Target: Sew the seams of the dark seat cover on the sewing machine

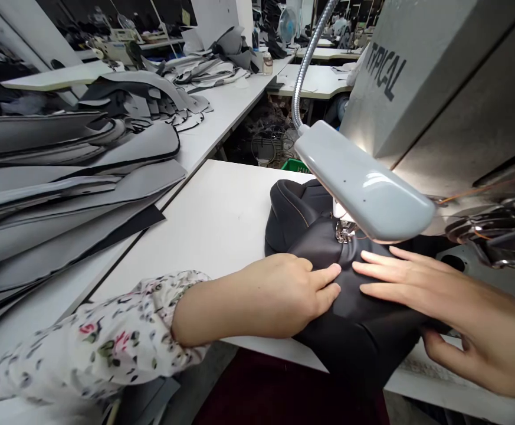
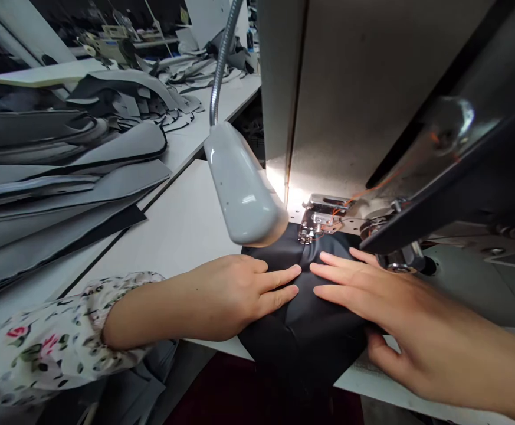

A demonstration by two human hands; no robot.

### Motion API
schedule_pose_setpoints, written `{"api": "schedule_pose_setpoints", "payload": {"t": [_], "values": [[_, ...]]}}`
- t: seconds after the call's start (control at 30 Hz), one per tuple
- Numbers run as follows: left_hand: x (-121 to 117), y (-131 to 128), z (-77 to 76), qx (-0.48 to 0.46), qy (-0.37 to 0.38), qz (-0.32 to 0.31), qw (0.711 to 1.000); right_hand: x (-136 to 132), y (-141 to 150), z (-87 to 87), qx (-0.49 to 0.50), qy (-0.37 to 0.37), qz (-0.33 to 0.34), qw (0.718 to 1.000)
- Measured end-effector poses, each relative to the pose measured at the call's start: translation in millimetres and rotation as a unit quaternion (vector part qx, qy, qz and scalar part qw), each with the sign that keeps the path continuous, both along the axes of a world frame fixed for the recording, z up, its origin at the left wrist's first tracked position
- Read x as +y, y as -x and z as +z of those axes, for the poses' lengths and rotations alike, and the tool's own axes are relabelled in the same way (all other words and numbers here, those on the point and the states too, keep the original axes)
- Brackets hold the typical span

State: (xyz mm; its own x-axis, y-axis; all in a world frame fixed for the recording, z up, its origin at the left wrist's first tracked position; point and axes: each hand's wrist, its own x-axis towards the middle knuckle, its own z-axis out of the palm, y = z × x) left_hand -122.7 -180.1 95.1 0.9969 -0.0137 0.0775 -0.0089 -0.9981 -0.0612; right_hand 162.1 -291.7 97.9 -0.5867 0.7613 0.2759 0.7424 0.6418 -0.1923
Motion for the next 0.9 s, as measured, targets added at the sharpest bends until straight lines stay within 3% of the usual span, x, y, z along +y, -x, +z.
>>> {"api": "schedule_pose_setpoints", "payload": {"t": [0.07,0.13,0.53,0.9], "values": [[0,0,0.0,-0.005,-0.007,-0.009,1.0,7,0,-6.6,-0.045,0.012,0.053,0.998],[0,0,-0.1,-0.01,-0.012,-0.011,1.0,12,5,-12.1,-0.03,0.01,0.075,0.997],[3,1,-0.5,-0.002,-0.007,0.003,1.0,5,19,-13.0,0.011,-0.014,0.021,1.0],[10,-3,2.7,-0.035,-0.011,0.016,0.999,8,1,-19.4,-0.029,-0.048,0.007,0.998]]}}
